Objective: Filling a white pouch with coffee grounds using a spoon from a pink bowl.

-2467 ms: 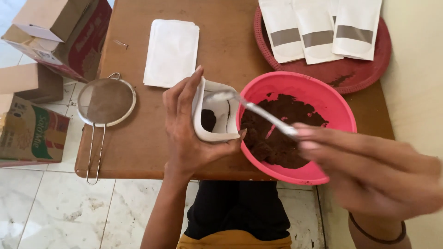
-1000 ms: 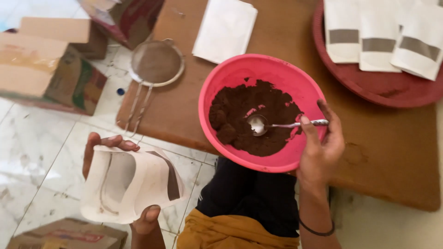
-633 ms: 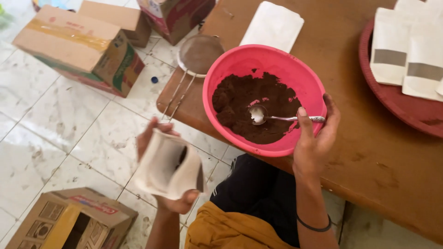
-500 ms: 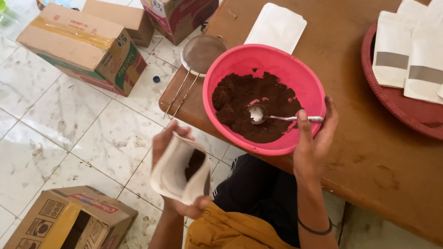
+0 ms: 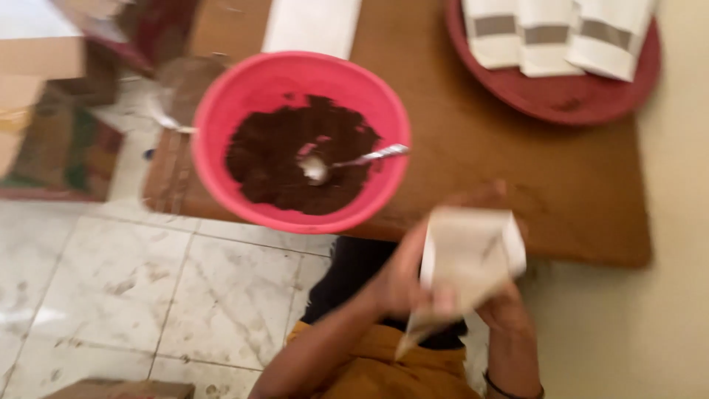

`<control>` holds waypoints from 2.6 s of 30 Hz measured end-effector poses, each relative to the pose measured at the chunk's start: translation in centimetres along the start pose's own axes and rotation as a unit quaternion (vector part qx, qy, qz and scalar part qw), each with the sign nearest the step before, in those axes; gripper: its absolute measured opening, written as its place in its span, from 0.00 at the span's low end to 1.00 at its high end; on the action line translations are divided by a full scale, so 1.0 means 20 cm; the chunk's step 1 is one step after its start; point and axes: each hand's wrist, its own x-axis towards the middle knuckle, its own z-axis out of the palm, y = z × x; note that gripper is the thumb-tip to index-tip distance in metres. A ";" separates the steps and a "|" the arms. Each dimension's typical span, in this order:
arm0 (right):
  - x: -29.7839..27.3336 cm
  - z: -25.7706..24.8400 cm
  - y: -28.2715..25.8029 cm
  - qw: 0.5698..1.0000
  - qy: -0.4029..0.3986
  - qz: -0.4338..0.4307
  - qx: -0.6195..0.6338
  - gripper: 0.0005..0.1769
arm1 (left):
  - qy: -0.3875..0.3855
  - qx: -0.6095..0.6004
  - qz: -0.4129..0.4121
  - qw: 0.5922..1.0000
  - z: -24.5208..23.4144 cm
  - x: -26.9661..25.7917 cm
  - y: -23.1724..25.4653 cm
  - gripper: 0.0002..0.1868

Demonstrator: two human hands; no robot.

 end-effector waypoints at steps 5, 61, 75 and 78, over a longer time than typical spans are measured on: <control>-0.10 -0.11 -0.02 0.994 -0.066 0.080 0.039 0.43 | 0.026 -0.166 -0.088 0.982 0.11 0.35 0.06 0.44; 0.49 0.23 -0.24 0.995 0.070 0.008 0.064 0.20 | 0.173 0.197 -0.149 0.953 -0.15 0.48 0.10 0.10; 0.46 0.23 -0.28 0.996 0.076 -0.013 0.045 0.06 | 0.190 0.209 -0.163 0.945 -0.14 0.46 0.08 0.12; 0.40 0.02 0.04 0.994 0.089 -0.014 0.064 0.11 | 0.193 0.197 -0.150 0.950 -0.12 0.48 0.12 0.12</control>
